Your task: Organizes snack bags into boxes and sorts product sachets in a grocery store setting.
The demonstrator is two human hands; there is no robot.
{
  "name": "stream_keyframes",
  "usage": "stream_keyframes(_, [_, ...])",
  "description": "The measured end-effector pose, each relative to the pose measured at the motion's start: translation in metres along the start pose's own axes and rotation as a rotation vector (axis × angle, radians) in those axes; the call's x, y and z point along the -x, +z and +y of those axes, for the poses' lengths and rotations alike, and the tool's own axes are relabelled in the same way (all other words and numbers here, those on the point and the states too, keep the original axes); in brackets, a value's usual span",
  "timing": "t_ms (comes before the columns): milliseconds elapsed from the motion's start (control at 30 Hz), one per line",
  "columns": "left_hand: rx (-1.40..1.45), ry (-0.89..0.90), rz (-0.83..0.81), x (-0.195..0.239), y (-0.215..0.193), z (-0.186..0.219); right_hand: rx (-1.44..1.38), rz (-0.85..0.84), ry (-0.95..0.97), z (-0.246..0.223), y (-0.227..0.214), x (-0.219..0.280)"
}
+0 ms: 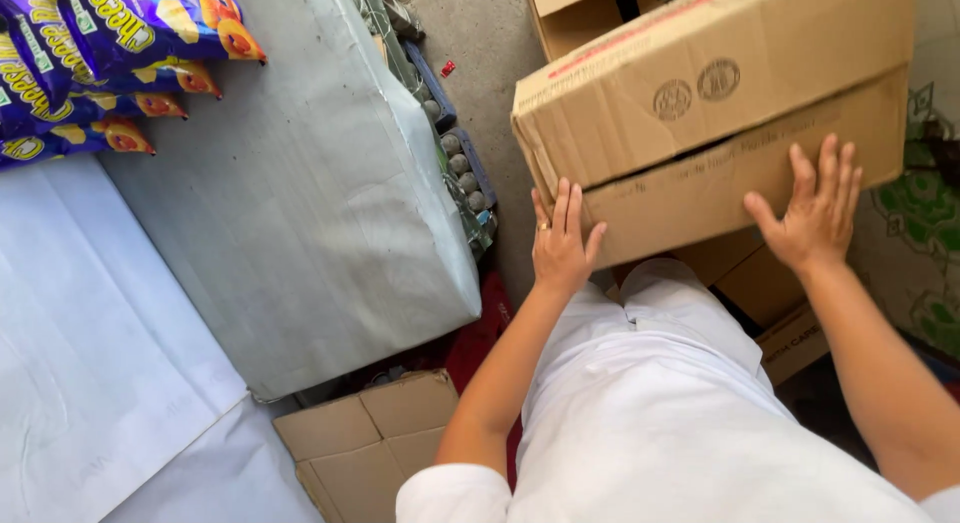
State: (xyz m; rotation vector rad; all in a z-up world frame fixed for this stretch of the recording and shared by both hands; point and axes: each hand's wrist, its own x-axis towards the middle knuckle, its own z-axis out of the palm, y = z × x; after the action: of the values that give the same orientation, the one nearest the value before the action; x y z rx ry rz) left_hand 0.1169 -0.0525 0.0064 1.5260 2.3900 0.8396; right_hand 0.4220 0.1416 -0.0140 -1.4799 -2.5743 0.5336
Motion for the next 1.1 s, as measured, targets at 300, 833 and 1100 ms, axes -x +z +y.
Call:
stream_keyframes(300, [0.033, -0.090, -0.062, 0.012, 0.008, 0.006, 0.086, -0.037, 0.024, 0.017, 0.017, 0.011])
stream_keyframes(833, [0.014, -0.094, -0.086, -0.050, 0.007, -0.012, 0.041, -0.037, 0.009, -0.001, 0.018, -0.044])
stream_keyframes(1100, [0.032, -0.078, -0.210, -0.091, 0.009, -0.040, -0.022, 0.014, 0.064, -0.038, 0.003, -0.072])
